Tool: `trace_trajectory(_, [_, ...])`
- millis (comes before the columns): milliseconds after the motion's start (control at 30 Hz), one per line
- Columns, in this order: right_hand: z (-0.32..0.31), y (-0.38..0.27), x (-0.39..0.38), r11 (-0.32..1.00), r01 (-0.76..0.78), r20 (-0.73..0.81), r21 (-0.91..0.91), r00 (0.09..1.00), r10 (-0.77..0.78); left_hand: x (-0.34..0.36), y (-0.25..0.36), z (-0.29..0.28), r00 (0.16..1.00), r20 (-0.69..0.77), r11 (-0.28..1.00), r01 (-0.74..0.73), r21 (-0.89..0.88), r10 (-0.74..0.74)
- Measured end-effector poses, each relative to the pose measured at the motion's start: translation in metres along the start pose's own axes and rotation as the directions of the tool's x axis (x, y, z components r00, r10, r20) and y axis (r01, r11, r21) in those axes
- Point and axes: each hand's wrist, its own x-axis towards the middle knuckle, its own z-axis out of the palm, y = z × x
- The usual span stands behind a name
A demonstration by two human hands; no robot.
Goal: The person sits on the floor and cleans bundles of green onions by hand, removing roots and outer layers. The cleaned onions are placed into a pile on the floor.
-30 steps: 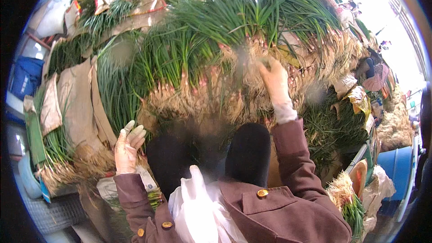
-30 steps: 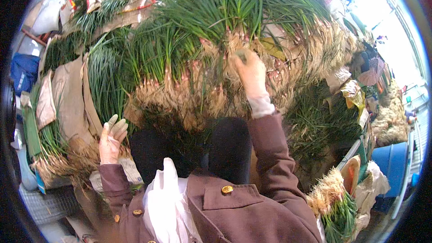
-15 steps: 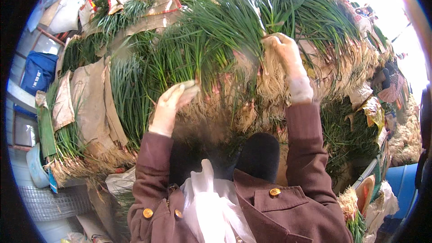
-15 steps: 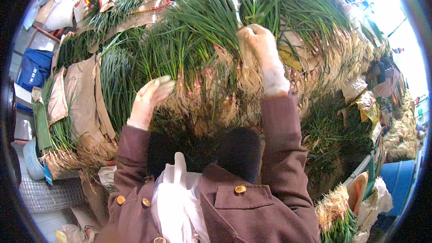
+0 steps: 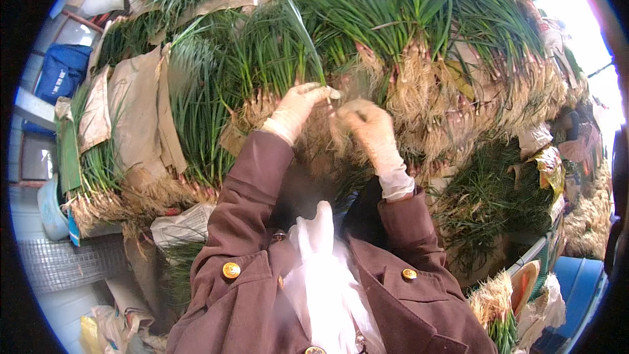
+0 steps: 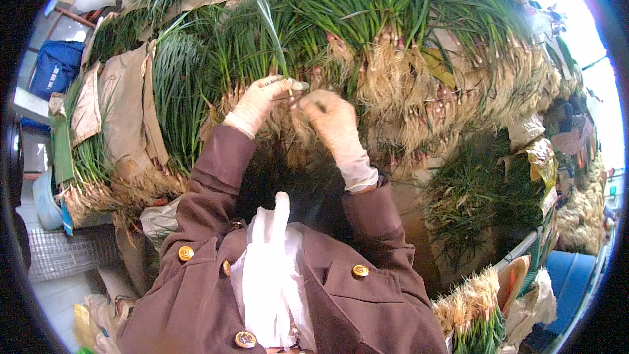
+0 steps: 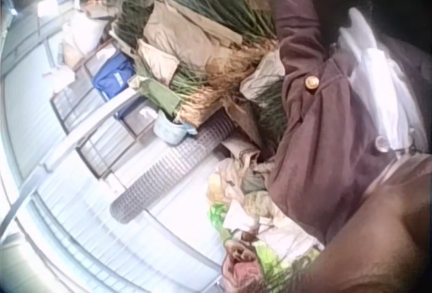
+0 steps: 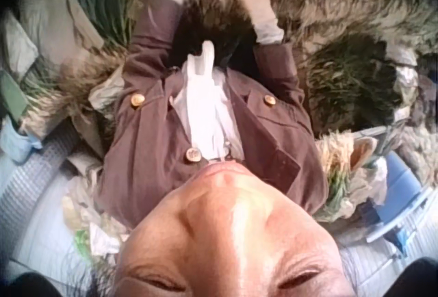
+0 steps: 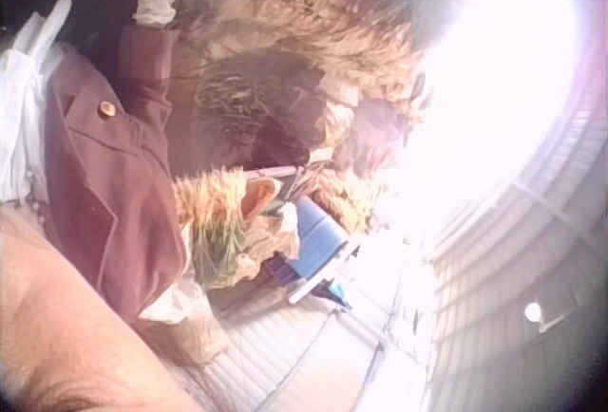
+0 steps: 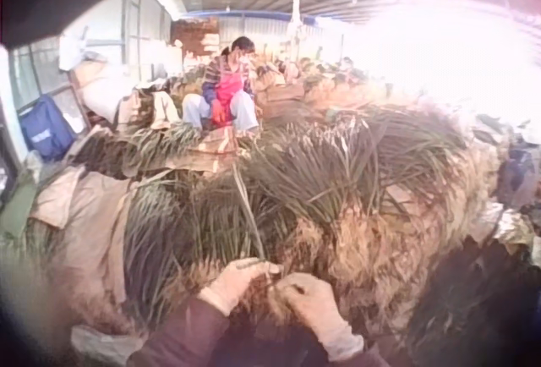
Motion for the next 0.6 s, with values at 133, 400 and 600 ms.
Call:
trace_trajectory(133, [0.013, -0.011, -0.032, 0.995, -0.055, -0.192, 0.083, 0.979, 0.07, -0.014, 0.01, -0.047, 0.999, -0.038, 0.996, -0.024, -0.084, 0.021])
trace_trajectory(400, [0.028, 0.063, -0.098, 0.758, 0.321, 0.459, -0.569, 0.888, -0.032, -0.05, 0.02, -0.074, 0.993, 0.017, 0.992, -0.118, -0.037, 0.119])
trace_trajectory(600, [0.037, -0.042, -0.007, 0.989, 0.141, 0.139, 0.044, 0.979, -0.146, -0.092, 0.005, -0.059, 0.962, 0.239, 0.936, -0.038, -0.35, 0.129])
